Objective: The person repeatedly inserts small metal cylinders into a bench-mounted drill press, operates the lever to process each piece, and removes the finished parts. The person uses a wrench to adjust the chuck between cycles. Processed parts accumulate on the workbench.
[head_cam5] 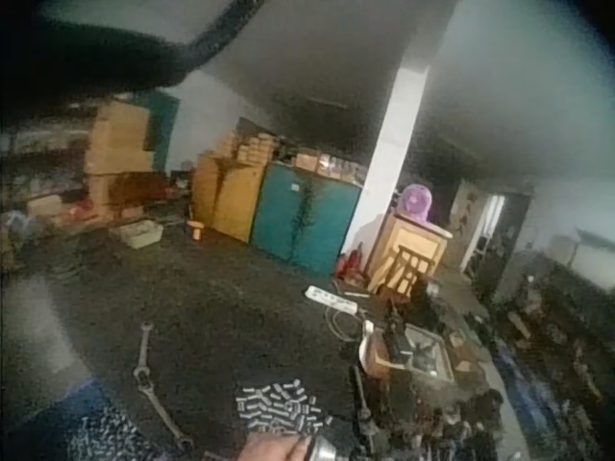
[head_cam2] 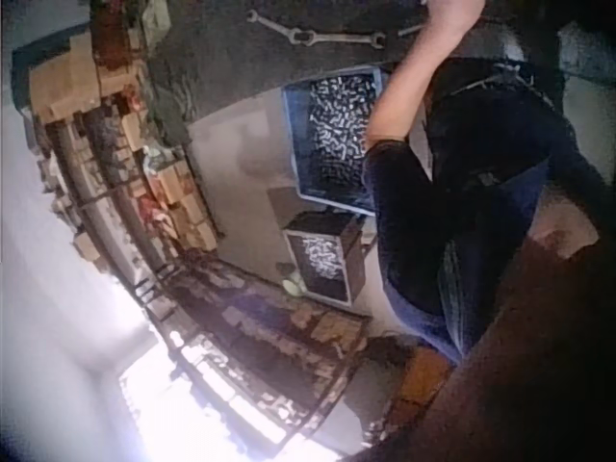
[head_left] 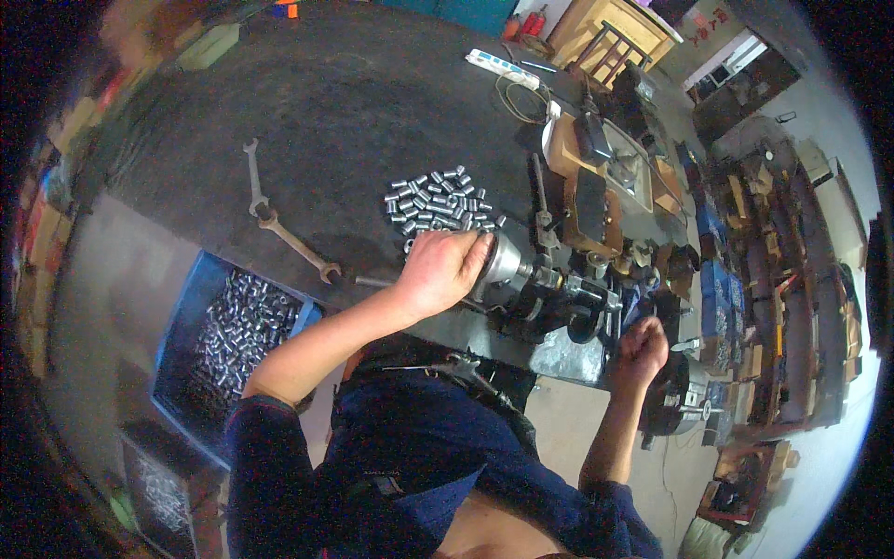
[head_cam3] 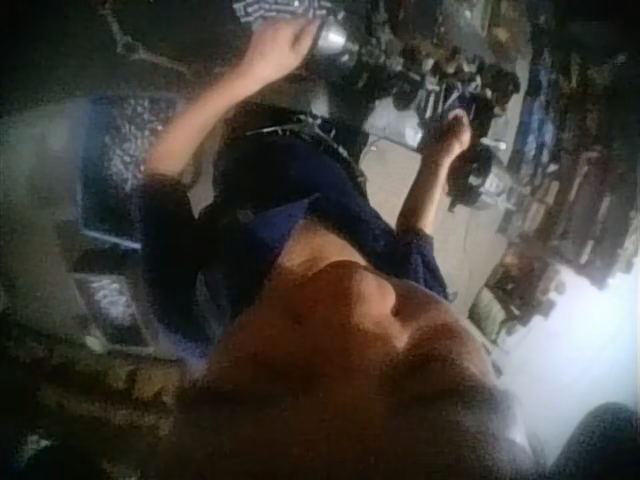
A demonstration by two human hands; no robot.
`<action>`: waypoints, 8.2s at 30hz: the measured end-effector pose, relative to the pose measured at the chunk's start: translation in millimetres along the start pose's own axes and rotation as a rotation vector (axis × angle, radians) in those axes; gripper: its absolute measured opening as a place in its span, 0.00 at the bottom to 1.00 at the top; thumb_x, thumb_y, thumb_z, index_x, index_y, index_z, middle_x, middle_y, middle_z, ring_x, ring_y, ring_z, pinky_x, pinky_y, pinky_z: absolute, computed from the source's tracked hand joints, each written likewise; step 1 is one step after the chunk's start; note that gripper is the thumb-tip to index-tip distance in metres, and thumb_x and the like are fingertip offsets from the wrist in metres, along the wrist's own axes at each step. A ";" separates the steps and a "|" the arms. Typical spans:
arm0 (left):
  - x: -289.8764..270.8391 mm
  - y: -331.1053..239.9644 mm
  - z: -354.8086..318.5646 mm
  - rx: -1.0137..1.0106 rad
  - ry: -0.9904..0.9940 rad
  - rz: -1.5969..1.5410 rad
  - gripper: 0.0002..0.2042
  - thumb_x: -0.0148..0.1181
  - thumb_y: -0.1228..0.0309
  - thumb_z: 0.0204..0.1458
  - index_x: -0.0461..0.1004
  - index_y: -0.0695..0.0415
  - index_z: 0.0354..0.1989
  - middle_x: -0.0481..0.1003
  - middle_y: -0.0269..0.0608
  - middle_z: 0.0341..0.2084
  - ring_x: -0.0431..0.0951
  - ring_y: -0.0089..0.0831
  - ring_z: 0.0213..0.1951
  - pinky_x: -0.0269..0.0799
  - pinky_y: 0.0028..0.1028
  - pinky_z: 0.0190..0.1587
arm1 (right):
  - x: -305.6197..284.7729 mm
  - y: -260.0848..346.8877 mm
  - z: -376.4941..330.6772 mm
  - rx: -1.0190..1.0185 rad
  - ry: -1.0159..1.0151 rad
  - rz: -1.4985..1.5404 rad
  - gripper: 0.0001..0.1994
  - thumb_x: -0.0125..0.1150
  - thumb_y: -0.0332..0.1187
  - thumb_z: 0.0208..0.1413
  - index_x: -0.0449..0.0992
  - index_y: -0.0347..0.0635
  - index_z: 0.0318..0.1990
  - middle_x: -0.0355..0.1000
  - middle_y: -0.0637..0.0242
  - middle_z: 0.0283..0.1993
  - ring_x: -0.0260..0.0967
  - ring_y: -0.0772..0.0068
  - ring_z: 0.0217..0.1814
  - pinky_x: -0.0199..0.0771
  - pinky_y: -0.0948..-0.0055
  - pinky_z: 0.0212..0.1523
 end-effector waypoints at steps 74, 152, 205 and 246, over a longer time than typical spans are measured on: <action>-37.8 111.6 -7.4 -0.413 0.321 -0.155 0.06 0.53 0.73 0.45 0.69 0.62 0.30 0.72 0.43 0.20 0.73 0.32 0.22 0.69 0.29 0.25 | -33.6 -80.1 -15.6 0.035 -0.051 0.178 0.10 0.47 0.37 0.53 0.63 0.38 0.31 0.50 0.78 0.16 0.43 0.88 0.15 0.42 0.86 0.12; -7.4 10.2 2.9 -0.184 0.070 -0.025 0.16 0.47 0.64 0.51 0.67 0.64 0.17 0.65 0.50 0.11 0.64 0.40 0.14 0.57 0.35 0.20 | -10.7 -71.9 106.7 -0.299 -0.066 -0.438 0.11 0.46 0.34 0.50 0.70 0.40 0.20 0.64 0.72 0.20 0.57 0.82 0.19 0.57 0.81 0.18; -20.9 83.3 -196.1 -0.228 0.441 0.248 0.11 0.55 0.71 0.42 0.69 0.64 0.33 0.71 0.51 0.30 0.71 0.47 0.31 0.68 0.37 0.31 | 116.6 -113.5 -109.2 -0.036 0.885 -1.167 0.08 0.56 0.30 0.33 0.71 0.33 0.20 0.68 0.53 0.17 0.65 0.64 0.17 0.63 0.66 0.21; -16.5 23.8 -7.0 -0.266 0.373 -0.913 0.08 0.53 0.80 0.46 0.66 0.64 0.36 0.70 0.37 0.29 0.72 0.23 0.32 0.69 0.24 0.36 | -35.7 -40.0 -27.8 0.427 0.253 -0.530 0.08 0.44 0.21 0.37 0.69 0.33 0.29 0.70 0.52 0.35 0.70 0.59 0.31 0.73 0.68 0.32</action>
Point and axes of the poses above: each hand's wrist, its own z-axis towards the middle knuckle, its own x-axis out of the palm, y = z × x, the point moved 4 cm from there along z, towards the middle knuckle
